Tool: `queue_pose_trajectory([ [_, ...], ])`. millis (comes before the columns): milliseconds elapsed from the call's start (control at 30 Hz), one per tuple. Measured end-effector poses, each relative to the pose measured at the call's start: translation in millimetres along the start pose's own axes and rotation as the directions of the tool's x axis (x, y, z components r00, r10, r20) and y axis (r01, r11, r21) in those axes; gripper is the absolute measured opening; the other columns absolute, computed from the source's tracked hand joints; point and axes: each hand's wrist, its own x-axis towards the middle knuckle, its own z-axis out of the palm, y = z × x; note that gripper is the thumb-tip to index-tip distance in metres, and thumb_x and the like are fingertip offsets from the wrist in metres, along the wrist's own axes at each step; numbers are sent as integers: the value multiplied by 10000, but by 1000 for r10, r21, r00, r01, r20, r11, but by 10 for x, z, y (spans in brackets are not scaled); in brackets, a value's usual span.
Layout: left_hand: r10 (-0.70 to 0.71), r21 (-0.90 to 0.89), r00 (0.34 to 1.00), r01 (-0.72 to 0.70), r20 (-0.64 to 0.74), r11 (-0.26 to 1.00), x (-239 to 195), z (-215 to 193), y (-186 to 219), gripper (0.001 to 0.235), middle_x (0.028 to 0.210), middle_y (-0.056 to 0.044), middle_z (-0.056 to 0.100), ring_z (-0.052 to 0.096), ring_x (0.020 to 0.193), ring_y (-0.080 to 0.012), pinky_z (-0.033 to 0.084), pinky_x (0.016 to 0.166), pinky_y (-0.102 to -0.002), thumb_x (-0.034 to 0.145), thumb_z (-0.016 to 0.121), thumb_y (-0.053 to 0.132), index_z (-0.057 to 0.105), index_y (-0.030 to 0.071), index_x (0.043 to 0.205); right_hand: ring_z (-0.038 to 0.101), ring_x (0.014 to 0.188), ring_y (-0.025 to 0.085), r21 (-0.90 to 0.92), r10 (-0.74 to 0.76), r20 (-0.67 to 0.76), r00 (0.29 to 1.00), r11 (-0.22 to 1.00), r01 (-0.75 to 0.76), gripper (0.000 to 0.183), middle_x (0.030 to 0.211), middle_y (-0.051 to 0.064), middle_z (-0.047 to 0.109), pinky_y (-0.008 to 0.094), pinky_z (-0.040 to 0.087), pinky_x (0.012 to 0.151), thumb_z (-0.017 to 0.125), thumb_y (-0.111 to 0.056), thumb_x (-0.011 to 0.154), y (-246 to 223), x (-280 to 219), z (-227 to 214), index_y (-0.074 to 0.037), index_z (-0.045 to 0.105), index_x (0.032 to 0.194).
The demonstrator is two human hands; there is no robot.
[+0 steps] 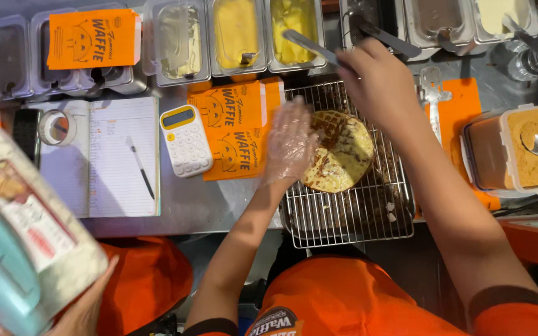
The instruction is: The person assembles waffles by spreading chocolate and yellow sauces, adding marshmallows, and folding them. They use a spatula to handle the waffles and place them into orange paper bags for packaging.
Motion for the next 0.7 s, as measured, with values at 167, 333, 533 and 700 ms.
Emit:
queue_pose_trajectory([
  [167,-216,146,968,198,124,969,81,-676,429,649,1356,-287,518,436,1330,-430,257,1174,-608,888,648,469,586,-63,1255,644,1062,385,-201,-163,-105,981,970,139,416,1221,172,666,495,515,832,745,-134,968,211,167,-412,-9,663,1357],
  [333,-378,-250,502,799,778,547,438,-1176,754,372,1246,-272,697,637,1138,-528,560,928,-549,1033,563,282,477,163,1375,660,1009,398,-355,166,137,977,929,-108,425,1130,171,673,506,539,804,847,-294,931,826,-132,-437,-106,714,1287],
  [533,187,-63,675,-205,713,977,1245,-1151,713,260,1133,-73,733,693,1067,-265,566,889,-431,932,636,161,754,173,1164,685,931,394,-392,192,291,937,918,-66,301,1059,192,684,495,562,778,788,-181,848,1242,-41,-40,-71,738,1124],
  [700,260,134,419,-708,870,693,1244,-854,1624,358,1318,-139,644,555,1293,-311,316,1191,-495,867,757,259,715,88,1178,703,937,326,-611,75,411,909,762,214,159,929,114,722,428,577,702,702,-105,783,1592,404,260,-87,741,936],
])
